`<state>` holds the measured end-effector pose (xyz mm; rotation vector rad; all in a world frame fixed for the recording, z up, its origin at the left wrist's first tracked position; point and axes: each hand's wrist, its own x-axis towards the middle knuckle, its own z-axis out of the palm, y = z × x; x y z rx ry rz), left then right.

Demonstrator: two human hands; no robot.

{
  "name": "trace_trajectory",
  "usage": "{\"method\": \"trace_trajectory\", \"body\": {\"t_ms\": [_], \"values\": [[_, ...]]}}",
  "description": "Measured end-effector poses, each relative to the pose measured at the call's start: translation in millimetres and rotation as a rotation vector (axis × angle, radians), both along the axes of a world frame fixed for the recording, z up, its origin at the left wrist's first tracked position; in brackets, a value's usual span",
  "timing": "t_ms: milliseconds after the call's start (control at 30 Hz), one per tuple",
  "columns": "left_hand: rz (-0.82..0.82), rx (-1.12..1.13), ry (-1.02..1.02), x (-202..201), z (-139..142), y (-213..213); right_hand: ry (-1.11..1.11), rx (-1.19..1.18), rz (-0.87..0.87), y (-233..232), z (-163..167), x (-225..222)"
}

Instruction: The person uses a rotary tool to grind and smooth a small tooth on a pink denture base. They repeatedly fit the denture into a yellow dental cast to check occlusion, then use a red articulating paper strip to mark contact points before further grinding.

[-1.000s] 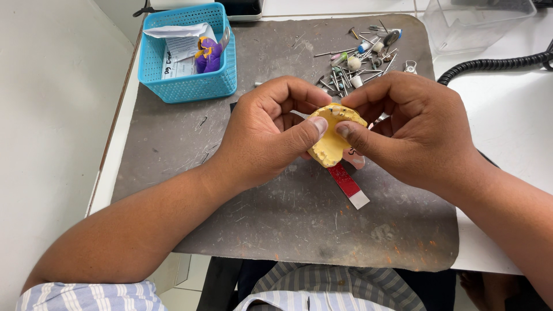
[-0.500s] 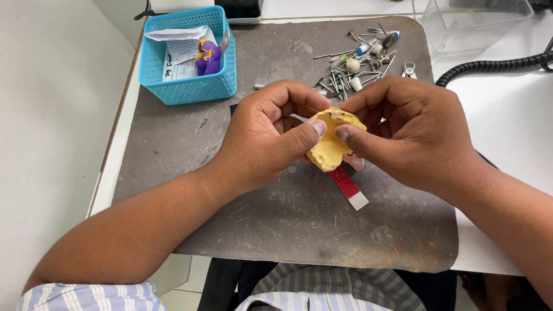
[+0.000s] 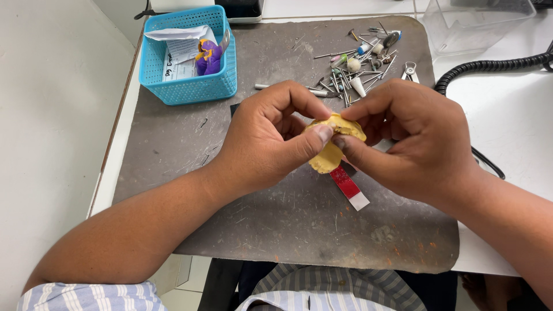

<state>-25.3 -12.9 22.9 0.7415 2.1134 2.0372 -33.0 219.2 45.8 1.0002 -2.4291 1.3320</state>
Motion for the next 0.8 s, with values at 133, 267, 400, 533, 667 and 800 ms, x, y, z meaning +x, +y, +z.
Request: {"method": "trace_trajectory", "body": {"t_ms": [133,267,400,533,667,800], "values": [[-0.011,-0.021,0.255,6,-1,-3,0.402,0.076,-0.005,0,3,2],[-0.011,0.0,0.31,13,-4,-3,0.52,0.074,0.027,-1,3,3],[-0.03,0.049,0.247,12,-4,-3,0.372,0.015,0.006,1,3,6],[-0.185,0.281,-0.105,4,-1,-2,-0.098,-0.256,0.12,3,-3,7],[-0.391,0.477,-0.56,-2,1,-1,-0.238,-0.257,0.089,7,-8,0],[-0.316,0.493,-0.635,-4,-1,0,-0.404,-0.072,0.003,14,2,-13]]}}
